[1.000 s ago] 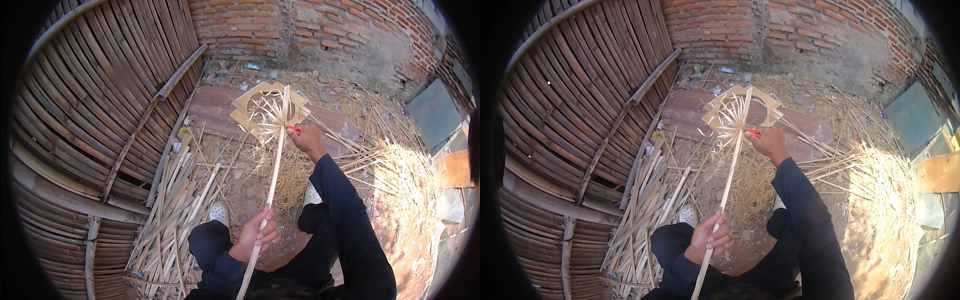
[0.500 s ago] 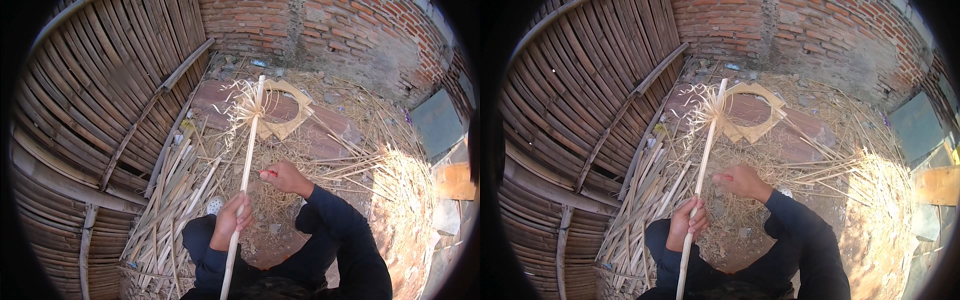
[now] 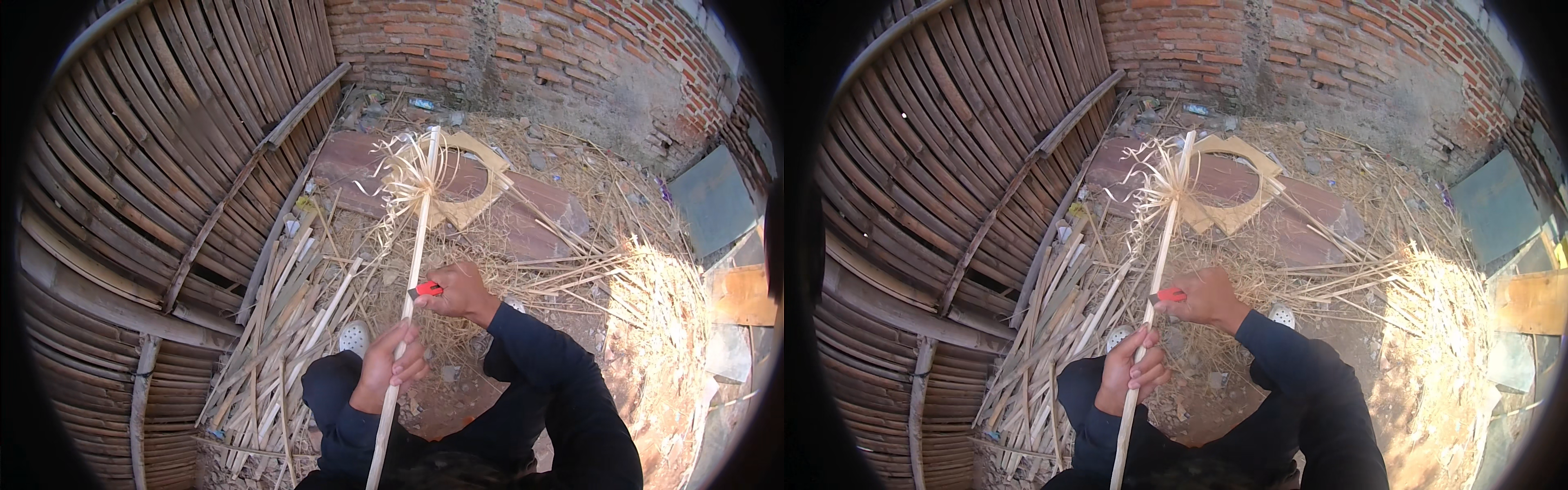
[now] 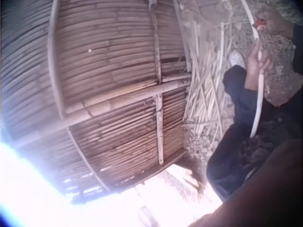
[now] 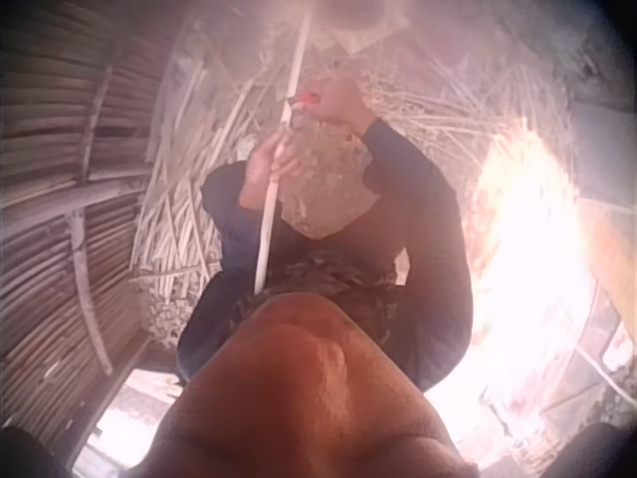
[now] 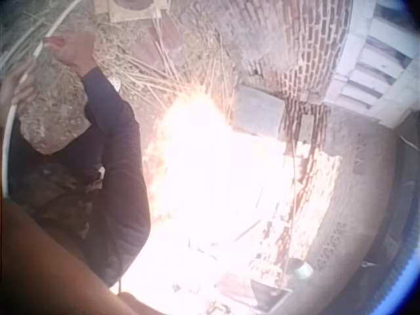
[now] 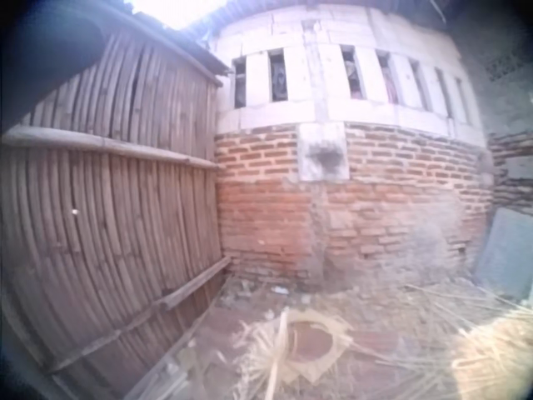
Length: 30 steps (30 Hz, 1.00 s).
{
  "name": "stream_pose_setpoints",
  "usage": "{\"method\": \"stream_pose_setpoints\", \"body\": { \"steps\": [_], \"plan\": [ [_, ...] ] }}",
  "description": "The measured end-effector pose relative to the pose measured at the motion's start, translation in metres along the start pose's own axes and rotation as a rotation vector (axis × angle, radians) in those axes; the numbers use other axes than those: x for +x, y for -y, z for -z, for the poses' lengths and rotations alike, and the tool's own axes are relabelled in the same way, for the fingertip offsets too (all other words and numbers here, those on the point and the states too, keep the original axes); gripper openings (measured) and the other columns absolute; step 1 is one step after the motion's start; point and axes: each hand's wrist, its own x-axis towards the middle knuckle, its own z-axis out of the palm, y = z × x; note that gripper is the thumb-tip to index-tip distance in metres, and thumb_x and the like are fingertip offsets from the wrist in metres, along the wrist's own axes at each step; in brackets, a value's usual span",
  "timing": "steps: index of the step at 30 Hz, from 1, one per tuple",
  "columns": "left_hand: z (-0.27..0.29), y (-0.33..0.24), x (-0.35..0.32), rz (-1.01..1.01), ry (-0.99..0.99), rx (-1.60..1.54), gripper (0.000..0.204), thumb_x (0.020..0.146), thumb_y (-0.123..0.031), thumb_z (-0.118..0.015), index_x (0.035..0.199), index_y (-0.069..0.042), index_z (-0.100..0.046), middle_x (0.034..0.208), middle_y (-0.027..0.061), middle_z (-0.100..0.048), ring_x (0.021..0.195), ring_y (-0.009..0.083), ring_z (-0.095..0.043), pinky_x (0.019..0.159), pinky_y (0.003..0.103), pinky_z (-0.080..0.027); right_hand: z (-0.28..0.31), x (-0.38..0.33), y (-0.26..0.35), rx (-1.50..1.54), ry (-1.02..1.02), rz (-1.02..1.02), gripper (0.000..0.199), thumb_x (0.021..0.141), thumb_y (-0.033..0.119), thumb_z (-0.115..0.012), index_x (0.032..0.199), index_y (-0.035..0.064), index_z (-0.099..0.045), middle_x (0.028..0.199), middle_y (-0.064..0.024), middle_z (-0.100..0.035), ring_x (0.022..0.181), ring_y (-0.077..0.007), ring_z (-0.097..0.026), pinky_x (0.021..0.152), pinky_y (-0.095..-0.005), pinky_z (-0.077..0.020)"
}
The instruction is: The person sits on the ground and uses a red utility knife to peel the outer layer off a long bamboo stick. They hold the stick with their left hand and scrape the knife along its length with their right hand, creating thin strips of bamboo shavings that fall to the ground.
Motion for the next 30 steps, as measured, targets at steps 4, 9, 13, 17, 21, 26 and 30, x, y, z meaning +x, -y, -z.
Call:
{"method": "stream_pose_setpoints", "body": {
  "steps": [4,9,13,17,21,26,30],
  "plan": [
    [-0.007,0.007,-0.007,0.038,-0.027,0.042,0.026,0.102,-0.03,-0.032,0.083,-0.014,-0.041,0.044,-0.0046,-0.029,0.031,0.0073,-0.027,0.04,0.023,-0.024,0.006,0.015,-0.03,-0.113,0.054,-0.146,0.063,0.075,0.07,-0.056,0.066,0.0085,-0.066,0.057,-0.0153,-0.059,0.054,-0.0356,-0.058,0.056,-0.0453,-0.0458],
    [-0.007,0.023,-0.005,0.114,0.029,0.106,0.027,0.102,-0.03,-0.032,0.083,-0.014,-0.041,0.044,-0.0036,-0.03,0.031,0.0081,-0.026,0.04,0.023,-0.025,0.036,0.033,-0.087,-0.176,0.024,-0.446,0.068,0.084,0.067,-0.045,0.063,0.0053,-0.063,0.058,-0.0175,-0.059,0.057,-0.038,-0.058,0.057,-0.0462,-0.0454],
    [0.004,0.009,-0.001,0.078,0.011,0.068,0.03,0.103,-0.032,-0.027,0.083,-0.016,-0.043,0.043,-0.0063,-0.032,0.03,0.0074,-0.028,0.045,0.023,-0.029,0.012,0.01,-0.038,-0.024,0.23,-0.221,0.061,0.078,0.069,-0.052,0.07,0.0108,-0.068,0.061,-0.0156,-0.061,0.058,-0.0364,-0.059,0.056,-0.0457,-0.046],
    [0.006,0.0,-0.01,0.064,0.137,-0.173,0.034,0.103,-0.036,-0.022,0.084,-0.017,-0.042,0.043,-0.0078,-0.034,0.03,0.006,-0.03,0.049,0.023,-0.029,0.011,0.007,0.014,0.122,0.163,0.055,0.058,0.071,0.069,-0.06,0.061,0.0115,-0.06,0.054,-0.0092,-0.055,0.05,-0.0315,-0.055,0.048,-0.0411,-0.0417],
    [0.006,0.007,-0.006,0.092,0.286,-0.352,0.034,0.103,-0.036,-0.02,0.085,-0.017,-0.041,0.044,-0.0082,-0.035,0.031,0.0037,-0.031,0.049,0.021,-0.026,0.015,0.012,0.003,0.024,0.059,0.157,0.061,0.066,0.069,-0.064,0.054,0.0113,-0.052,0.049,-0.0074,-0.048,0.045,-0.0292,-0.051,0.043,-0.0398,-0.0384],
    [0.003,0.004,-0.004,0.079,0.257,-0.316,0.033,0.103,-0.035,-0.02,0.084,-0.017,-0.041,0.044,-0.0084,-0.034,0.032,0.0034,-0.03,0.049,0.021,-0.025,0.013,0.019,-0.006,-0.078,-0.015,0.122,0.06,0.067,0.068,-0.063,0.052,0.0111,-0.052,0.048,-0.0085,-0.05,0.046,-0.0296,-0.053,0.043,-0.0396,-0.0398],
    [-0.004,0.014,-0.008,0.14,0.18,-0.175,0.033,0.103,-0.034,-0.022,0.083,-0.017,-0.041,0.044,-0.0083,-0.033,0.032,0.0044,-0.03,0.048,0.021,-0.026,0.025,0.033,-0.055,-0.156,-0.078,-0.195,0.061,0.073,0.069,-0.058,0.054,0.0102,-0.06,0.05,-0.0114,-0.056,0.048,-0.0311,-0.057,0.047,-0.0413,-0.0434]
  ]
}}
